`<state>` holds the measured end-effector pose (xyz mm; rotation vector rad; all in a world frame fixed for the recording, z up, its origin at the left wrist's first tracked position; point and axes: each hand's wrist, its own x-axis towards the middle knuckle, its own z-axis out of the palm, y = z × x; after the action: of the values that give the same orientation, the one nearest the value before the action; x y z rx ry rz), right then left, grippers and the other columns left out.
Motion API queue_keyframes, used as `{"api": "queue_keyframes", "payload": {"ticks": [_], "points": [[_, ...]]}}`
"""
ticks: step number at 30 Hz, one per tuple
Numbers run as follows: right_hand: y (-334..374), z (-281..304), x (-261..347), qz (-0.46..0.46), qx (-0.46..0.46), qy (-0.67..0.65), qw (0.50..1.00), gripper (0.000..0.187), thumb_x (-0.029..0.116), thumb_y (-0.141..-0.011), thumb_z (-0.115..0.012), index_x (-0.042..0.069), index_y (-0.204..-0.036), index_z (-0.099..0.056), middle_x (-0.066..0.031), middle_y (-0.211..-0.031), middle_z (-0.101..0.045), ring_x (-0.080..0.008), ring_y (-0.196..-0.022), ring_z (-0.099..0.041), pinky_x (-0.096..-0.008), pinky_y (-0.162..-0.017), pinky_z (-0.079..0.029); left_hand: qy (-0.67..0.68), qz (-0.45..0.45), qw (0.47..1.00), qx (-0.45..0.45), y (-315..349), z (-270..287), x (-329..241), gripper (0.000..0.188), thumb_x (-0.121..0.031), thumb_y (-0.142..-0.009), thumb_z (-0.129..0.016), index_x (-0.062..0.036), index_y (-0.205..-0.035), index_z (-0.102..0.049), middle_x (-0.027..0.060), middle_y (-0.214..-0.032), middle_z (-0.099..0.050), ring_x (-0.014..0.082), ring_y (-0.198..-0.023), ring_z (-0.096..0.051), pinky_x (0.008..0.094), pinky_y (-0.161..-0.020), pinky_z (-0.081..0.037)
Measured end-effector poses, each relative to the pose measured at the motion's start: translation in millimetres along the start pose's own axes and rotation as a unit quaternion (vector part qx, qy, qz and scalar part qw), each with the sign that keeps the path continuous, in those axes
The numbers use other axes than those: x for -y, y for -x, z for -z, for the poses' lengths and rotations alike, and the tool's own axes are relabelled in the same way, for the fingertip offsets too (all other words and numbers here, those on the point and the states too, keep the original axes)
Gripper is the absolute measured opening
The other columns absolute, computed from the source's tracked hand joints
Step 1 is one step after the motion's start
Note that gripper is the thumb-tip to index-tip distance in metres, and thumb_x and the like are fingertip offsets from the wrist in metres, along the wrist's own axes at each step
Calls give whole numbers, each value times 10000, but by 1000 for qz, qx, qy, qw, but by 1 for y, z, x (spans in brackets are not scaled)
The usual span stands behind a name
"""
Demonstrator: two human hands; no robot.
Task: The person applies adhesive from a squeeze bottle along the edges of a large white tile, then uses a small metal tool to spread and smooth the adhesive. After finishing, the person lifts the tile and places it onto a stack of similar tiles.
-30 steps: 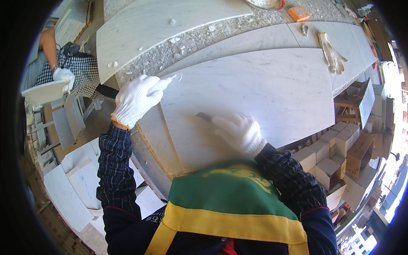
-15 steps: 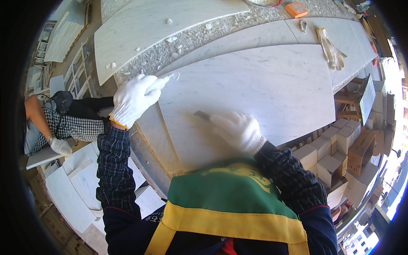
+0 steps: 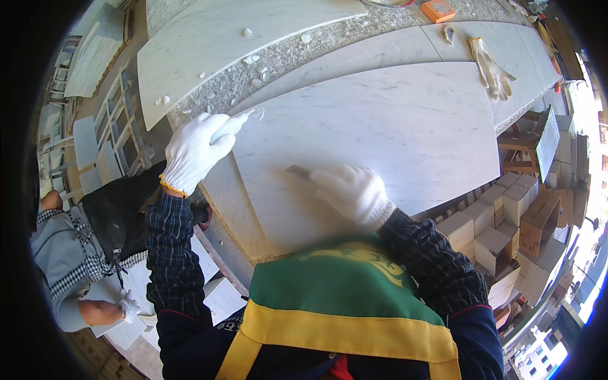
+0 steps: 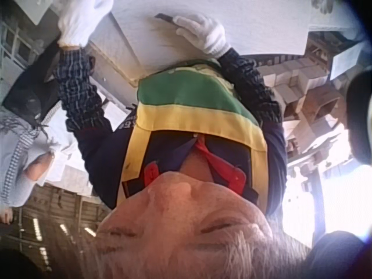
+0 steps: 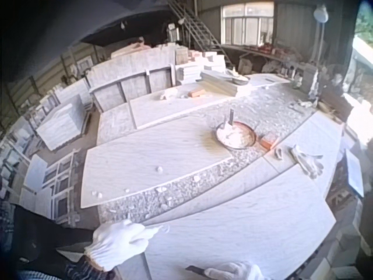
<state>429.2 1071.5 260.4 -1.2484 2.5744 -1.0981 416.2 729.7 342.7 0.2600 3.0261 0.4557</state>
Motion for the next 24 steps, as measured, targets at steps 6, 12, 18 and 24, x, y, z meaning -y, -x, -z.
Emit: {"api": "queue_keyframes", "payload": {"ticks": [6, 12, 18, 24], "points": [[-3, 0, 1, 19, -19, 5, 1000, 340, 188, -862, -788, 70, -1173, -716, -96, -935, -726, -310, -718, -684, -405, -613, -559, 123, 74, 990, -5, 14, -5, 4, 365, -207, -901, -752, -104, -1250, -713, 126, -1084, -712, 289, -981, -699, 371, -858, -545], [-6, 1, 3, 21, -17, 9, 1000, 342, 190, -855, -792, 71, -1167, -719, -99, -947, -728, -311, -733, -688, -407, -620, -563, 298, 122, 941, -105, 10, -35, 28, 417, -196, -915, -780, -42, -1292, -690, 96, -1173, -695, 191, -1062, -667, 331, -923, -528], [-8, 1, 5, 15, -18, 8, 1000, 329, 180, -857, -792, 77, -1162, -725, -116, -979, -732, -323, -754, -696, -409, -633, -572, 458, 177, 846, -207, -55, -65, 50, 465, -255, -938, -786, -40, -1330, -659, 84, -1196, -688, 178, -1082, -645, 328, -935, -517], [-9, 4, 6, 6, -10, 2, 1000, 335, 174, -851, -797, 69, -1160, -724, -121, -979, -732, -330, -748, -697, -407, -623, -571, 325, 224, 901, -177, -83, -70, 43, 403, -310, -970, -732, -73, -1291, -680, 83, -1216, -719, 192, -1114, -662, 349, -969, -504]]}}
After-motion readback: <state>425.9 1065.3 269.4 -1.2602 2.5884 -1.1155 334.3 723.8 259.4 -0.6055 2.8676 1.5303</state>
